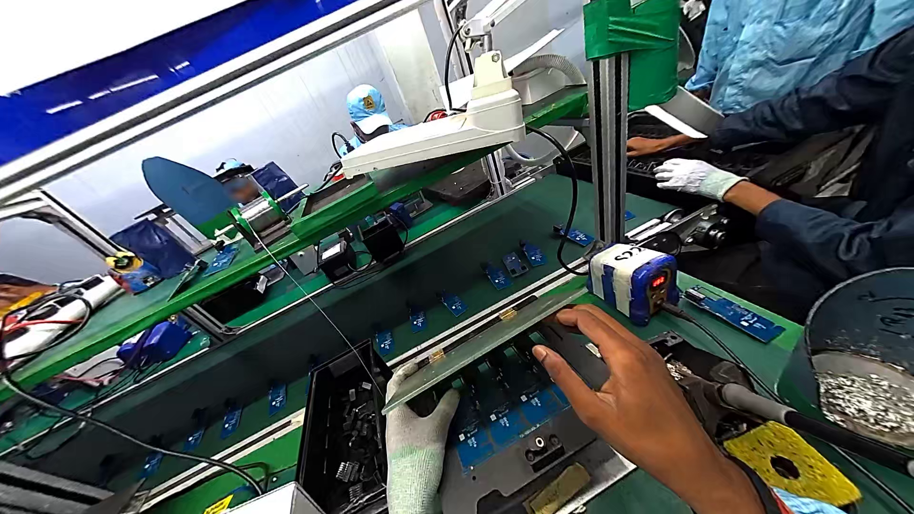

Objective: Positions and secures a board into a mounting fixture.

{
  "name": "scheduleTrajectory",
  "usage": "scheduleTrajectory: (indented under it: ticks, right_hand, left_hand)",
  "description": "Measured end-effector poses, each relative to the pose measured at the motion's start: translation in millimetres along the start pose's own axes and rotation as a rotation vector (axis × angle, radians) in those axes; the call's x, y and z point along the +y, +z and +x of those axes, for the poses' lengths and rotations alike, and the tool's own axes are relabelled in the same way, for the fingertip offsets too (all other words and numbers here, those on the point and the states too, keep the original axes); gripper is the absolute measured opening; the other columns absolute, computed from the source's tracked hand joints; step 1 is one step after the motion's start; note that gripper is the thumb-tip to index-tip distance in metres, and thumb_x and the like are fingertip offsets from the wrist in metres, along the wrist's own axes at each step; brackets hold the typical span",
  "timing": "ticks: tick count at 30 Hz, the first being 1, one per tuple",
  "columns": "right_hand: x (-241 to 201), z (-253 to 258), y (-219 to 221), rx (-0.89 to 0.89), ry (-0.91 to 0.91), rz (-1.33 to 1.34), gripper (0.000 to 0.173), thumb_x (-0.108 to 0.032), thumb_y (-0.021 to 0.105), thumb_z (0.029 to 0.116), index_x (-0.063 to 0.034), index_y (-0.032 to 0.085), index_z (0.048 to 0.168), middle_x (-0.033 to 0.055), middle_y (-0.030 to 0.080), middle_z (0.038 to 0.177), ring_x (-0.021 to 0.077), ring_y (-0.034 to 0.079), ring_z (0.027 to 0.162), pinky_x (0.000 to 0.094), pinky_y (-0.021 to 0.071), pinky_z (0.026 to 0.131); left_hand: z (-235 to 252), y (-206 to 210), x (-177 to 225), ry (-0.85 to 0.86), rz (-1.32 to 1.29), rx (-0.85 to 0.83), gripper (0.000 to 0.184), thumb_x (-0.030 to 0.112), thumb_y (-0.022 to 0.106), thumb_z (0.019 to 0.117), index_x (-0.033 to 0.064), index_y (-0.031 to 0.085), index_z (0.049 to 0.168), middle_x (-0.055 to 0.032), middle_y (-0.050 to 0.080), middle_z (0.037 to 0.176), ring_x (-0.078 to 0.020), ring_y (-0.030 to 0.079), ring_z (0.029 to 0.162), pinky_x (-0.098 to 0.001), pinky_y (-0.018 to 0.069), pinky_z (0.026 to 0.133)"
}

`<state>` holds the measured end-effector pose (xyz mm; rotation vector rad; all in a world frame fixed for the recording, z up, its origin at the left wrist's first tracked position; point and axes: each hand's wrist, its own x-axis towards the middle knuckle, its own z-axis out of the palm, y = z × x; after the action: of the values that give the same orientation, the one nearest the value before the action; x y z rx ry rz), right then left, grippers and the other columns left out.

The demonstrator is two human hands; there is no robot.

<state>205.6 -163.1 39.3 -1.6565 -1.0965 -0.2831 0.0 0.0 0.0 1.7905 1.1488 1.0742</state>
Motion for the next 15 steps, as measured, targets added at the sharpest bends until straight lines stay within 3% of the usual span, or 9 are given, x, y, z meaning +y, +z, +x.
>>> scheduleTrajectory:
  ticks: [15]
  right_hand:
    - [1.7, -0.7, 0.2, -0.002, -0.005, 0.009, 0.043, -0.055, 0.061, 0.0937, -0.0220, 0.071, 0.119, -0.0098, 0.068, 0.117, 0.0043, 0.066, 0.109, 0.0340, 0.0609, 0.089]
  left_hand:
    - [0.4, -0.9, -2.7, -0.018, -0.051, -0.002, 0.078, 0.025, 0.093, 0.0664, 0.0091, 0.060, 0.136, -0.0072, 0.060, 0.141, -0.0158, 0.059, 0.127, -0.0372, 0.0531, 0.105]
